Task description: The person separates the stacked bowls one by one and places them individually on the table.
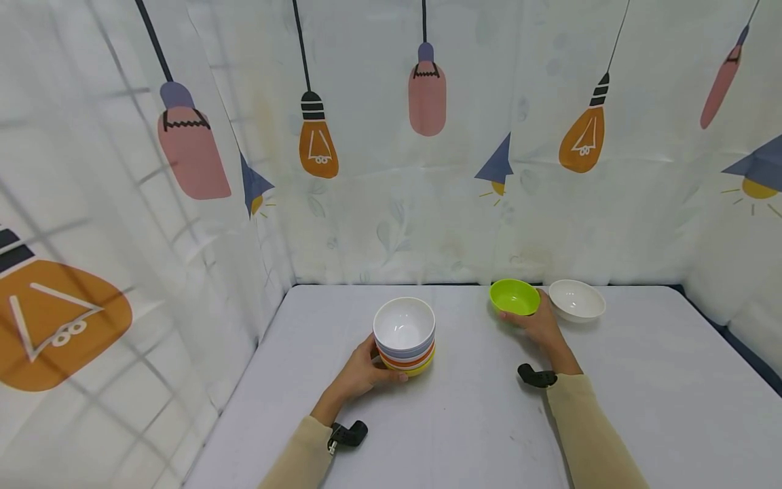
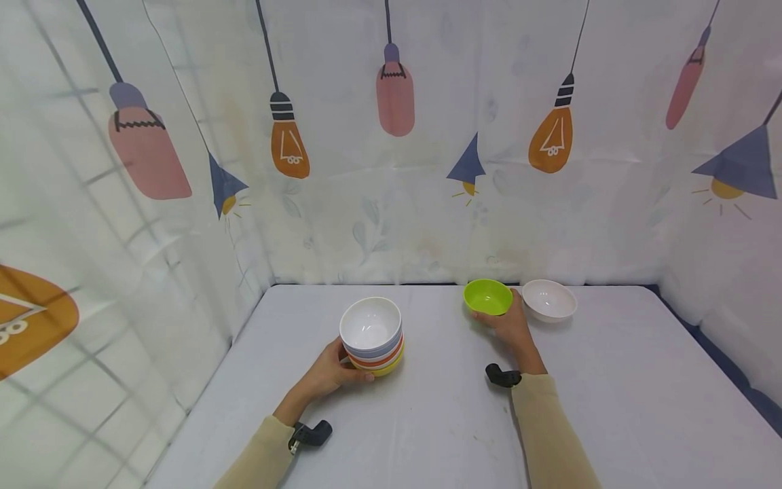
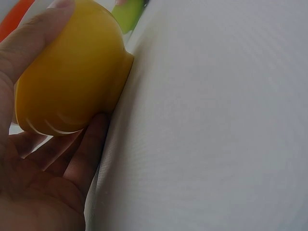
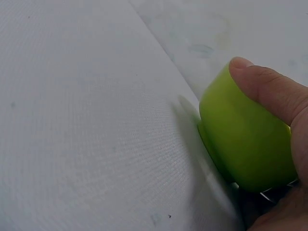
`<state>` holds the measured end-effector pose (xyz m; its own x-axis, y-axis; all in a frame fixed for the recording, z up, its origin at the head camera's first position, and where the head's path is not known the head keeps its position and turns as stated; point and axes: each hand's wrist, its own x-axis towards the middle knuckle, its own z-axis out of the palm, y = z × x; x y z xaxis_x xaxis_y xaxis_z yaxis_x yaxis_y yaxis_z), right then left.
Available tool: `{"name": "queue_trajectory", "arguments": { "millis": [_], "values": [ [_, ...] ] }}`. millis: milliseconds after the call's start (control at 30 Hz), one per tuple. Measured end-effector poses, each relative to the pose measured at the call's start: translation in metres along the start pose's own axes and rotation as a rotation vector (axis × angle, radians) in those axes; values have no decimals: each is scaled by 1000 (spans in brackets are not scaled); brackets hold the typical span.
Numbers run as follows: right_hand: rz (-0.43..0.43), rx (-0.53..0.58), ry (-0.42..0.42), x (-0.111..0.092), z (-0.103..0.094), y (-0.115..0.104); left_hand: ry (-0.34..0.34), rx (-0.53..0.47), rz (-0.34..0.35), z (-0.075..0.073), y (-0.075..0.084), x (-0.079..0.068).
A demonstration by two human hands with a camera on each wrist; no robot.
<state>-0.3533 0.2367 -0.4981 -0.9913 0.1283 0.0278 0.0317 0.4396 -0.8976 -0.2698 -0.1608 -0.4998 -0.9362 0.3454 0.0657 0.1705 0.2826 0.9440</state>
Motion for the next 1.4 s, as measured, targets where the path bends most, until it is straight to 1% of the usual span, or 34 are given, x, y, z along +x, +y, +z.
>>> {"name": "queue_trajectory", "arguments": {
  "millis": [200,267,333,533,733,800,867,1133,1233,1400],
  "values": [
    [53,16,-30,0,-4,-1,0,6,6,0,2,-1],
    [58,16,-34,0,-4,0,-1,11,7,0,2,-2],
    [55,20,-36,-1,-4,0,-2,12,17,0,1,-2],
    [38,35,-41,-1,-5,-1,1,6,6,0,0,-1],
    [32,37,-50,-3,-7,-3,-4,0,16,0,0,-1],
    [39,25,-56,-3,-8,-4,-6,0,21,0,0,-1],
    [65,6,-68,-3,-9,-5,-8,1,24,-1,0,-1],
    [182,-77,-150,-5,-18,-22,-14,10,41,-1,-1,-2],
    [192,-130,-167,-9,-23,-33,-13,10,25,-1,0,-2],
    [167,-201,-157,-16,-32,-54,-9,11,10,-1,1,-2]
  ]
}}
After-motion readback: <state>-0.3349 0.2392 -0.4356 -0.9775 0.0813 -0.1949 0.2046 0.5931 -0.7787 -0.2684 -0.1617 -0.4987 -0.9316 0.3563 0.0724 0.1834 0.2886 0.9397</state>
